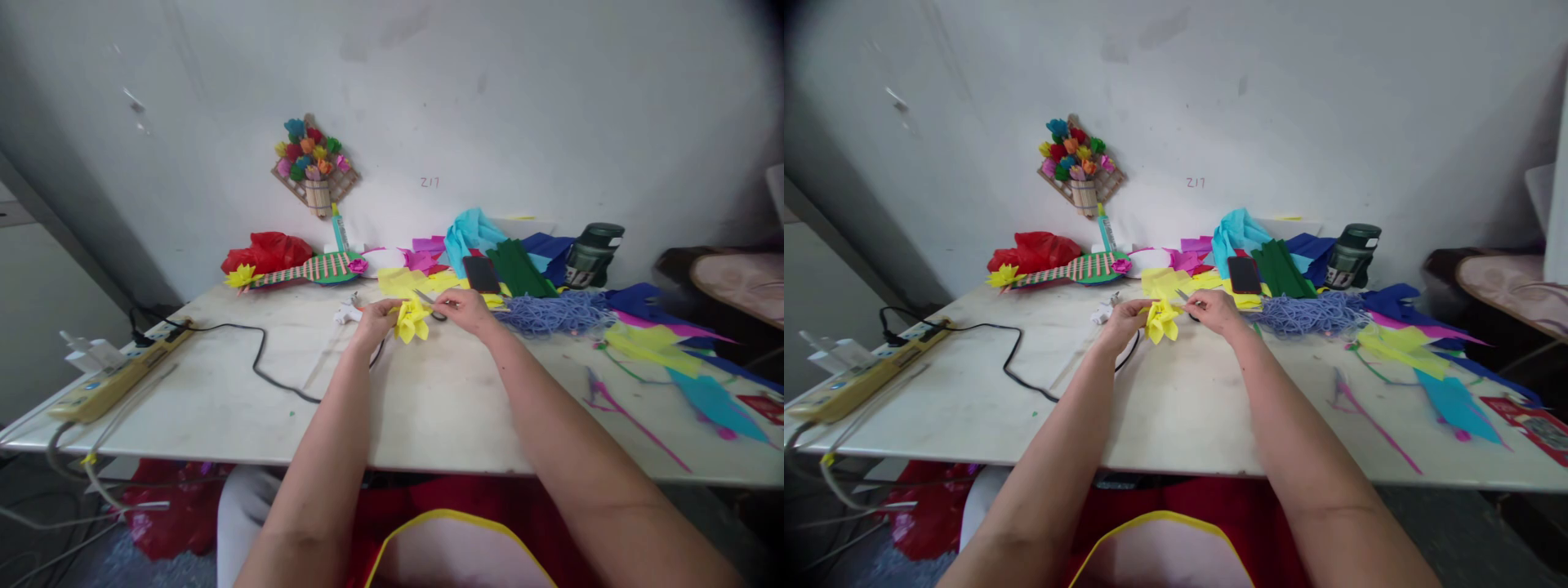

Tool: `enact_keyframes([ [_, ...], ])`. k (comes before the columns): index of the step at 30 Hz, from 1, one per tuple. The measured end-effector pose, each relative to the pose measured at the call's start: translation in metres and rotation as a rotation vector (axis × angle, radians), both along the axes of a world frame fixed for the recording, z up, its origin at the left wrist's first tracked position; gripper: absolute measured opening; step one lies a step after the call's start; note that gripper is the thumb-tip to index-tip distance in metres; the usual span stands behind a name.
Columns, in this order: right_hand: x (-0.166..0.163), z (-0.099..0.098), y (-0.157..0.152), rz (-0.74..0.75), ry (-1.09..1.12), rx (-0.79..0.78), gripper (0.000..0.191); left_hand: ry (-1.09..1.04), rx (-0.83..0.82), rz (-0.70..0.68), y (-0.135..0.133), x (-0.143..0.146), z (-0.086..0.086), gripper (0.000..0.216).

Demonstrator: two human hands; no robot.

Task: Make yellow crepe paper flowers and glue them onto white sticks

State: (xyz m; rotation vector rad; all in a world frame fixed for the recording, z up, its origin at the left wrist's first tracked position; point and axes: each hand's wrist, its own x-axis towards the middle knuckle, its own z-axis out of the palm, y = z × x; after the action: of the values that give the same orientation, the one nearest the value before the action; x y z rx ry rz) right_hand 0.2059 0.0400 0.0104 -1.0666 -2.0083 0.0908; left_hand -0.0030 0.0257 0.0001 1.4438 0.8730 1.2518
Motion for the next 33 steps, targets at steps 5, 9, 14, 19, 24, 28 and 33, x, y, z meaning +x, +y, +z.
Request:
enact_keyframes([
  [5,0.0,0.001,-0.001,-0.013,0.015,-0.059,0.029,0.006,-0.003,-0.003,-0.002,0.001,0.002,0.04],
  [9,0.001,0.0,0.001,0.0,0.035,-0.118,0.033,0.018,0.005,-0.01,-0.002,0.001,0.001,0.04],
  [14,0.001,-0.003,0.003,0.012,0.038,-0.168,0.035,0.054,0.012,0.0,-0.001,0.001,0.002,0.038],
  [19,0.001,-0.002,0.002,0.021,0.019,-0.189,0.037,0.077,0.023,0.038,-0.001,0.002,0.002,0.035],
  [24,0.007,-0.003,0.003,-0.007,0.021,-0.182,0.038,0.05,0.047,0.123,0.005,-0.001,-0.001,0.035],
  [28,0.01,-0.009,0.008,-0.095,0.013,-0.168,0.033,-0.012,0.089,0.362,0.015,-0.007,-0.003,0.037],
  [33,-0.002,-0.019,0.005,-0.307,-0.244,-0.251,0.024,0.029,0.184,0.535,0.02,-0.012,-0.005,0.037],
])
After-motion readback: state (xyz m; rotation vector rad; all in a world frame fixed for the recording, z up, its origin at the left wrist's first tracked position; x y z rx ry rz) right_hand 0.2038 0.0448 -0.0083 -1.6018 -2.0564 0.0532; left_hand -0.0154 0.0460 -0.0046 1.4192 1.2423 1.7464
